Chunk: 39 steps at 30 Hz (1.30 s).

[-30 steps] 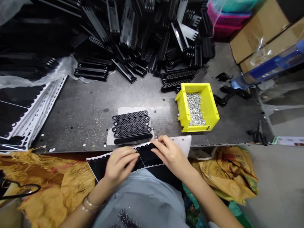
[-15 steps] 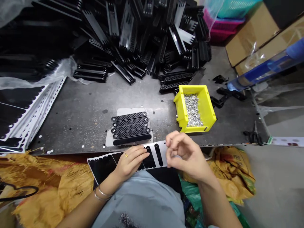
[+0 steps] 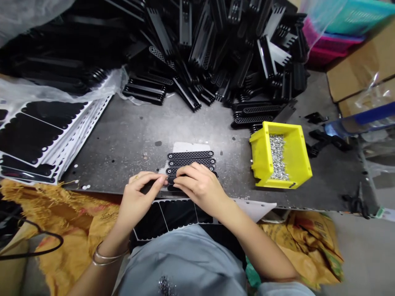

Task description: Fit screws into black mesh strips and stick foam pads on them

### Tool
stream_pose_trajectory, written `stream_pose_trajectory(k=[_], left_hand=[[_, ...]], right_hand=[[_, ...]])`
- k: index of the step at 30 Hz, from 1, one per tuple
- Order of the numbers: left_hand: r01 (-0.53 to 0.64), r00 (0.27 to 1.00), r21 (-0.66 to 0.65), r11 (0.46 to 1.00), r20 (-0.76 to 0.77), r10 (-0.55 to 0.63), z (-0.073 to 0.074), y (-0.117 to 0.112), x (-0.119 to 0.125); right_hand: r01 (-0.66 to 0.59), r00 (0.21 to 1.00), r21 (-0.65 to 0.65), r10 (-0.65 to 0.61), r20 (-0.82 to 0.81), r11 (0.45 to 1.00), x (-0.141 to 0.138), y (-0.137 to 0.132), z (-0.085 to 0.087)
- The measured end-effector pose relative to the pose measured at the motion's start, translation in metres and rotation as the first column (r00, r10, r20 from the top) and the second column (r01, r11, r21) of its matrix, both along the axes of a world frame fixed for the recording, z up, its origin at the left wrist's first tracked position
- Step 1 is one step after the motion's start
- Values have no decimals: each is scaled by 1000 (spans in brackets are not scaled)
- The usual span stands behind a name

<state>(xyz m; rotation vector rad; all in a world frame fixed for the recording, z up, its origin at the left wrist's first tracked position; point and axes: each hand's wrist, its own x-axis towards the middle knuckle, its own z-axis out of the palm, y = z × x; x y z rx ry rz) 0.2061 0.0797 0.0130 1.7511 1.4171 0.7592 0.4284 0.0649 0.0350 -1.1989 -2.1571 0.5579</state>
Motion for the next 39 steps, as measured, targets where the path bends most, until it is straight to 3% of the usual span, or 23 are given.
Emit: stream_pose_trajectory(k=[9, 14, 16, 22, 25, 28, 31, 33, 36, 38, 39], left_hand=[[-49, 999, -42, 998, -4, 49, -2, 7, 9], [-49, 999, -50, 998, 4, 50, -4, 7, 11], [-50, 999, -50, 997, 10, 51, -4, 7, 10], [-3, 1000, -30, 1000, -28, 2, -4, 13, 8], [-33, 997, 123, 992, -72, 42, -2, 4, 9], [-21, 1000, 429, 903, 8, 20, -7, -20, 17], [236, 956, 547, 803, 17, -293, -23, -48, 31], [363, 910, 551, 751, -36, -414, -39, -60, 38], [404, 888, 611, 681, -84, -452, -61, -63, 44], [412, 878, 644, 644, -92, -470, -70, -61, 45], [414, 874, 651, 637, -89, -477, -72, -60, 46]], right_hand=[[22, 996, 32, -24, 86, 999, 2, -5, 5], [203, 974, -237, -220, -46, 950, 44, -18, 12], [232, 953, -266, -274, -130, 936, 56, -20, 7], [196, 962, -193, -227, -153, 961, 58, -21, -4], [315, 947, -38, -316, -53, 948, 53, -40, 1], [304, 952, -45, -305, -10, 951, 43, -70, -3], [245, 968, -45, -242, 63, 969, 33, -94, -23], [261, 962, 41, -263, 78, 965, 30, -102, -39], [219, 973, 24, -216, -83, 976, 40, -109, -45], [175, 930, -149, -213, -299, 973, 53, -112, -34], [163, 868, -246, -257, -425, 956, 60, -112, -25]])
